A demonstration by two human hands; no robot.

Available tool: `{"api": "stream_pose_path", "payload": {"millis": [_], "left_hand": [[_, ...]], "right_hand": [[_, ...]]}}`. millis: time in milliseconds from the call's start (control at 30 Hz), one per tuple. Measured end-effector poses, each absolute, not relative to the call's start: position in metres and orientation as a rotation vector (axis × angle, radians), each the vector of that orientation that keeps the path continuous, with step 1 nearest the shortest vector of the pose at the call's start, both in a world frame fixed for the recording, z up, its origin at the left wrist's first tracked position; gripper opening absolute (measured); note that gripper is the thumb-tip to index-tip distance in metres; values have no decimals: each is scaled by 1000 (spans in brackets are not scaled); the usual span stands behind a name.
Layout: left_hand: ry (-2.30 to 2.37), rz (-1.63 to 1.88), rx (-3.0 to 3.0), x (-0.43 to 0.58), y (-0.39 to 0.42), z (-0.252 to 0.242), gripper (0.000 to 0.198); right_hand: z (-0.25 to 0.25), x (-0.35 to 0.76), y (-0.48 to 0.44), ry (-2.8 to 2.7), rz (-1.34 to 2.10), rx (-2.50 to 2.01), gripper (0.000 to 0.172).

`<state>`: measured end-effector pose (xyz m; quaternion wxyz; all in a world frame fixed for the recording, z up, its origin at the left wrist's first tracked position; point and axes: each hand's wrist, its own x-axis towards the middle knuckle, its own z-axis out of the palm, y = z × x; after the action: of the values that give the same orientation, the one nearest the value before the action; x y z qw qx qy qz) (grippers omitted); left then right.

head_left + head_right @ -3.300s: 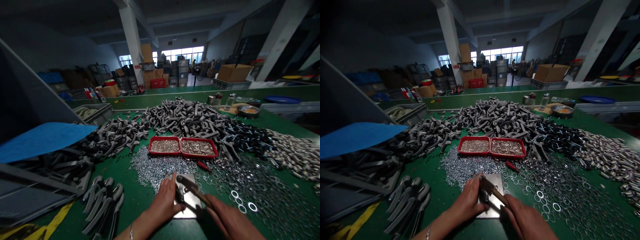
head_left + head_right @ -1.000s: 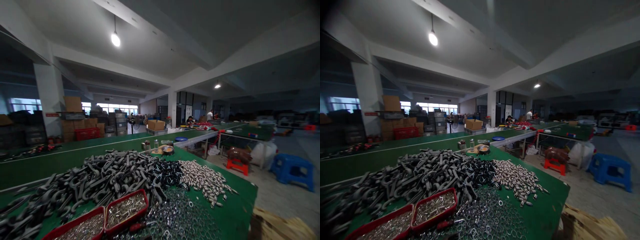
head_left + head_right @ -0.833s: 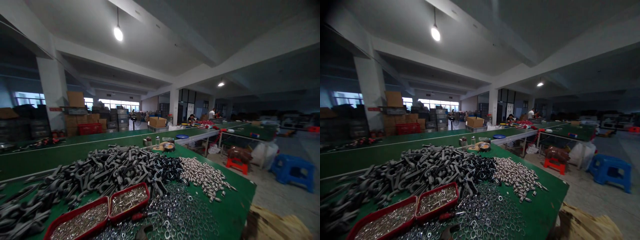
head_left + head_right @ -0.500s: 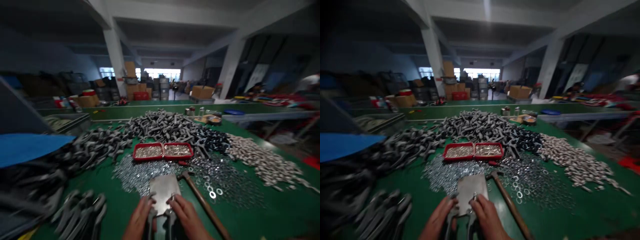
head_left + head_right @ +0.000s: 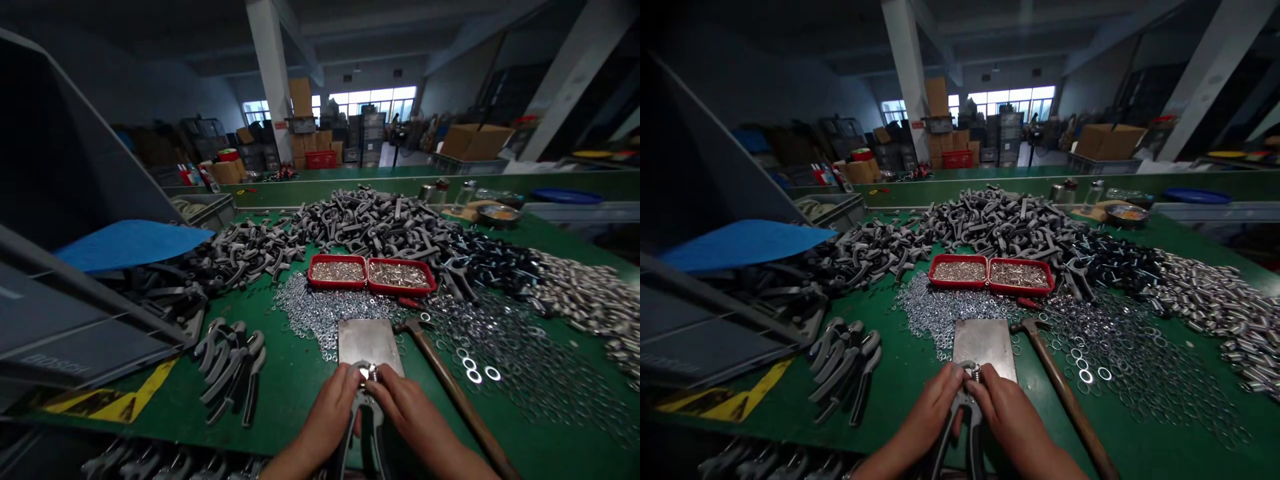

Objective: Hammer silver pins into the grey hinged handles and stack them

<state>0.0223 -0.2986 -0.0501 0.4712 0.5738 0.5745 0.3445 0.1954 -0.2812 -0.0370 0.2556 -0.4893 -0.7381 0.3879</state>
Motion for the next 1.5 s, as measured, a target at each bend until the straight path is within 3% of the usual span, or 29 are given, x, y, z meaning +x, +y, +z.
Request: {"api": "stream_pose_path", "payload": {"millis": [367,600,833,1067,1267,1500], "left_hand": [[1452,628,1718,20,-294,-37,47],[1471,794,1817,11,-309,-64,49],[1391,936,2166,9,-308,-65,38],[1318,710,2310,15,-292,-42,34],[1285,428,2532,24,-278,-26,30],[1433,86,2515,37,-217,-39,40]], "right_hand": [[-34,197,-286,-1914,1149,-1261,23],[-35,195,-295,-2012,1172,-1201,26],[-20,198,-293,-2044,1226,-1238,32],[-19,198,-285,-1911,1297,-1197,28],[-23,208,-274,-2117,1158,-1349,47],[-32,220,-218,-2228,1036,-1306,35]]}}
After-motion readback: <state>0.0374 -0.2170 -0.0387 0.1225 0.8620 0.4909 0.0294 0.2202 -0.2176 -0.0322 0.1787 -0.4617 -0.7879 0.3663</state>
